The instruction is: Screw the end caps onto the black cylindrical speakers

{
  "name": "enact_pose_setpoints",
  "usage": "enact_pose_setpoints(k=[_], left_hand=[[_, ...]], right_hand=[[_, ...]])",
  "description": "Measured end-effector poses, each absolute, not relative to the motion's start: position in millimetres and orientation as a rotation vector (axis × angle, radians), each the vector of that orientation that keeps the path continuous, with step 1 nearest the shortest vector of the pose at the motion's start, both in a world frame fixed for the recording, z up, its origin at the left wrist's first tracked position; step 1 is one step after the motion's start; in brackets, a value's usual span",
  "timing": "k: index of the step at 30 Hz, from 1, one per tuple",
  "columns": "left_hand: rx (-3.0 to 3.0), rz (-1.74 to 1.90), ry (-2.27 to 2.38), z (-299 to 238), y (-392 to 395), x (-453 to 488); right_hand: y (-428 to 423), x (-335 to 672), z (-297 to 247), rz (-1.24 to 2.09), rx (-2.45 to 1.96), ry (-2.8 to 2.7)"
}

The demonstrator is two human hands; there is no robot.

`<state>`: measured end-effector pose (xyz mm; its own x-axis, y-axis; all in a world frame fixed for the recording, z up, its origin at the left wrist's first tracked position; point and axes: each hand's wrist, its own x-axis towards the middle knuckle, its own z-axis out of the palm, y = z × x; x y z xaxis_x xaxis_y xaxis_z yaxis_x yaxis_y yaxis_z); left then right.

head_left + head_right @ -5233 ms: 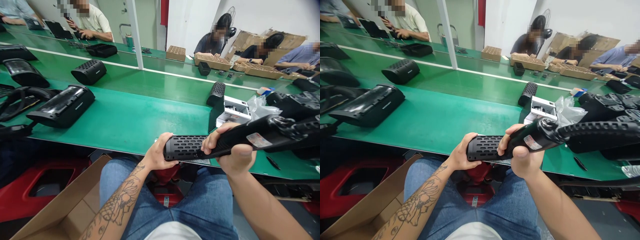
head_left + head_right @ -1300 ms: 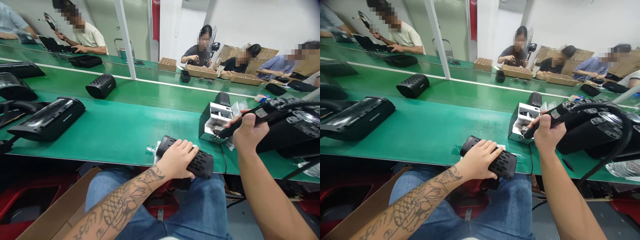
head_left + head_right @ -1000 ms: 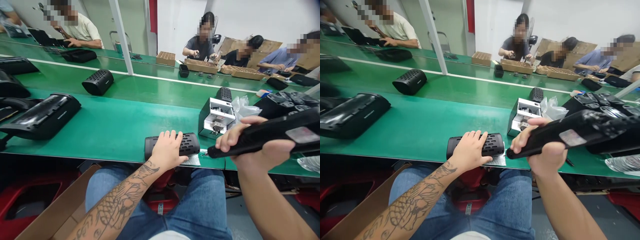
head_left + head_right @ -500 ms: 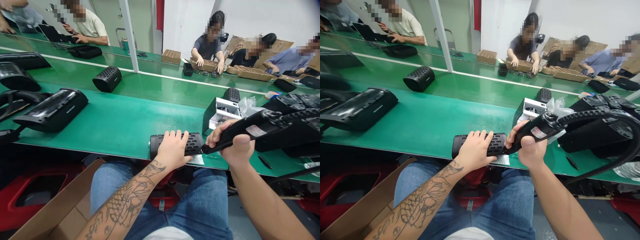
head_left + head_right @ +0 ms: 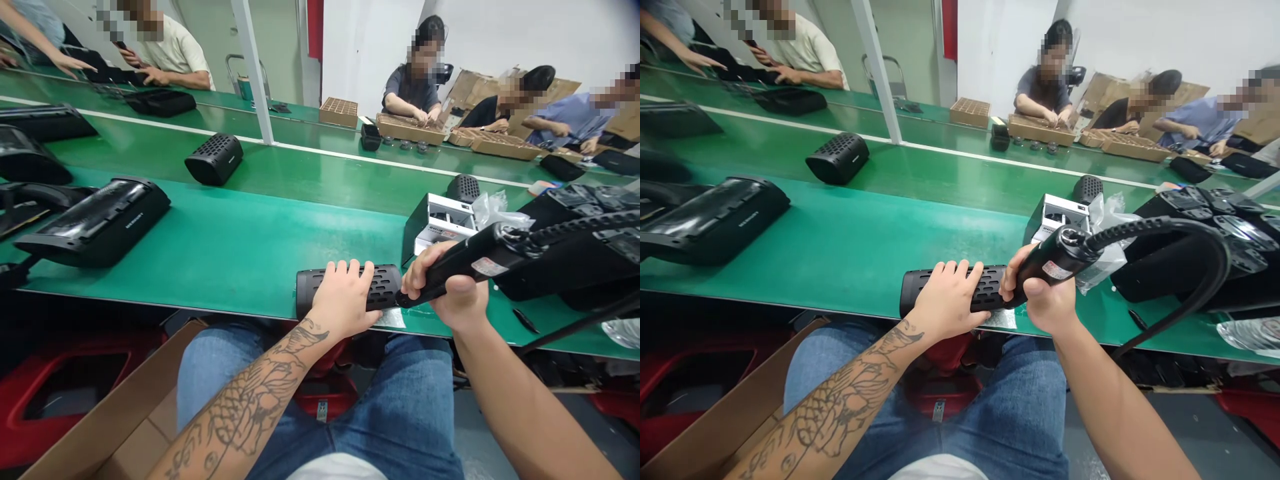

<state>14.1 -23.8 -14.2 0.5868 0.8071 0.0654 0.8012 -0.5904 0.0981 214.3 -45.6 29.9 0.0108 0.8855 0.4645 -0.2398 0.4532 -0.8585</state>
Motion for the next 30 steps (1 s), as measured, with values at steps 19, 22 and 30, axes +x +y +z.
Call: enact_pose_setpoints(k=[19,22,30], left_hand=[[2.697,0.059,1.399,-10,-29,26],[2.677,0.076,1.381,-8,-30,27],[2.442,0.095,1.449,9,6,-1]], right_hand=[[29,316,26,0.03,-1.031,-1.101],[27,316,18,0.06,-1.047,-1.099],[-28,266,64,0.316,-0.895,-1.019]])
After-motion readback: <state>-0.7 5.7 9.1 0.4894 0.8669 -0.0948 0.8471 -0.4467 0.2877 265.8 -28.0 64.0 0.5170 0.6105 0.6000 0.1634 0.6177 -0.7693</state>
